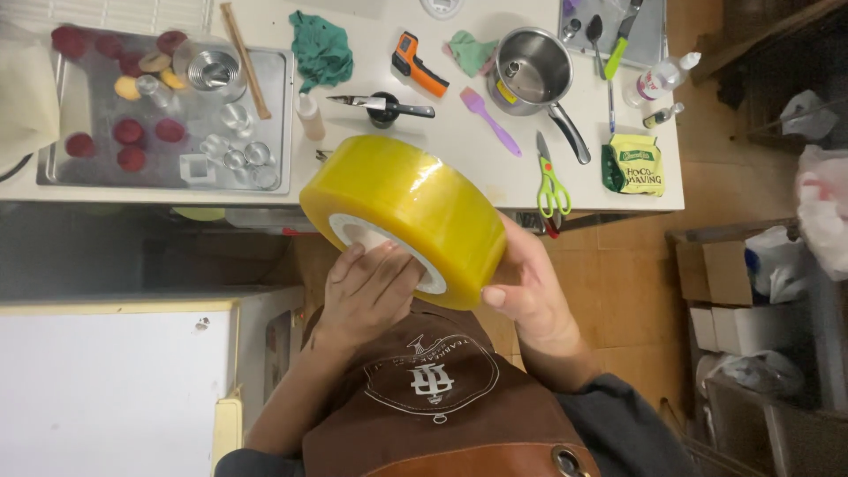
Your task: Picking up chocolate leaf decorations from a parchment strip and securing them with tape.
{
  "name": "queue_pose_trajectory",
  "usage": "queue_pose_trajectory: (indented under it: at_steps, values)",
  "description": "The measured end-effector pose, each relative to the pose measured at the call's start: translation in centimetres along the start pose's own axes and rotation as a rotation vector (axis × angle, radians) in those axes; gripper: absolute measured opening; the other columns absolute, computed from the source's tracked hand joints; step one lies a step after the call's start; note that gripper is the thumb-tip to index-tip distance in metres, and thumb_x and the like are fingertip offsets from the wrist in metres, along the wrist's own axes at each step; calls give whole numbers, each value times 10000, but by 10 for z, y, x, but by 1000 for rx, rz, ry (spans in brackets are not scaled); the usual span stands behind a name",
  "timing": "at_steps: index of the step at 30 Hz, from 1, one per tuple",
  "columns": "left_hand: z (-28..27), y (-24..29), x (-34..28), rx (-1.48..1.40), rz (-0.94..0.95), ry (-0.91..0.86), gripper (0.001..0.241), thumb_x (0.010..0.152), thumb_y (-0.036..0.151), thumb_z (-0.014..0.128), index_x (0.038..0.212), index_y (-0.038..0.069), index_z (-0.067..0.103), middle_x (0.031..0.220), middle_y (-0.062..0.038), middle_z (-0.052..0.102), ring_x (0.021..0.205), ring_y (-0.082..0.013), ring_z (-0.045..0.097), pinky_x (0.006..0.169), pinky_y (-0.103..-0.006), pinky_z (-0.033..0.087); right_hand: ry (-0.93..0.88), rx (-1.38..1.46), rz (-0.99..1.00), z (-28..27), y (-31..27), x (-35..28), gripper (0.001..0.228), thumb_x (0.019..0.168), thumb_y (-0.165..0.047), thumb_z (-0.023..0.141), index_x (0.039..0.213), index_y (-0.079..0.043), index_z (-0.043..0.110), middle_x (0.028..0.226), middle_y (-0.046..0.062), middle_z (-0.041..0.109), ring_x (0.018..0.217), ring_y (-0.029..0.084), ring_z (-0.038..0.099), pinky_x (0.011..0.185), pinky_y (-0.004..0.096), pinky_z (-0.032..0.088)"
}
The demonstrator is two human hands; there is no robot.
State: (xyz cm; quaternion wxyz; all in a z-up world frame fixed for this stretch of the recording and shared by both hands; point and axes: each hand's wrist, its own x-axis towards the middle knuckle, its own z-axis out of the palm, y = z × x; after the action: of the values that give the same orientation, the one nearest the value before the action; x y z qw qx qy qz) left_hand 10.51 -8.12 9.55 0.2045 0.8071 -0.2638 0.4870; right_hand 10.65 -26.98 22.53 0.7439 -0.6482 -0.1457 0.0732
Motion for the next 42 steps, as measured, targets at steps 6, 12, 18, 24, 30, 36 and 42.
queue_pose_trajectory:
  at_steps: [6, 12, 18, 24, 30, 36, 42]
  values:
    - [-2, 1, -6, -17, -26, -5, 198, 977, 209, 531, 1009, 205, 726, 982, 12, 724, 959, -169, 692, 1196, -385, 349, -40, 131, -13, -3, 23, 4, 745, 600, -219, 748, 1239, 129, 588, 927, 216, 692, 806, 264, 690, 821, 394, 606]
    - [-2, 1, -21, -50, -76, -18, 211, 949, 210, 533, 1014, 209, 733, 970, 18, 721, 935, -177, 694, 1170, -408, 390, -88, 174, 14, -1, 25, 6, 788, 660, -259, 729, 1333, 112, 554, 1008, 179, 699, 896, 229, 688, 880, 382, 589]
    - [9, 20, -40, -304, -329, 128, 117, 841, 181, 646, 930, 117, 686, 880, -63, 678, 838, -259, 651, 1159, -451, 377, -11, -226, -395, 9, 34, 12, 667, 950, -297, 590, 1446, 107, 401, 1288, 264, 542, 1076, 292, 651, 885, 410, 620]
    - [-4, 19, -31, -380, -365, 134, 190, 833, 175, 728, 954, 34, 691, 905, -107, 695, 864, -296, 696, 1170, -529, 334, 82, -603, -687, -7, 61, 11, 745, 693, -485, 901, 1152, 55, 671, 949, 145, 740, 750, 248, 726, 719, 371, 649]
    - [-6, 28, -32, -234, -317, 119, 127, 805, 188, 710, 904, 112, 687, 835, -46, 662, 775, -265, 660, 1140, -529, 400, 152, -571, -1079, -3, 64, 20, 721, 757, -524, 862, 1039, 95, 624, 749, 188, 703, 507, 263, 666, 496, 413, 636]
    - [-12, 30, -23, -210, -295, 132, 84, 773, 92, 686, 856, 92, 675, 791, -59, 658, 722, -279, 674, 1159, -529, 395, 244, -532, -1161, 1, 72, 16, 694, 775, -520, 846, 946, 105, 598, 689, 234, 673, 464, 315, 652, 433, 462, 603]
    - [-4, 23, -27, -145, -180, 141, 34, 807, 49, 693, 830, 70, 679, 802, -77, 669, 687, -305, 675, 1134, -598, 402, 117, -493, -1088, -2, 76, 13, 445, 890, -356, 778, 787, 15, 554, 628, 205, 631, 423, 299, 592, 421, 413, 581]
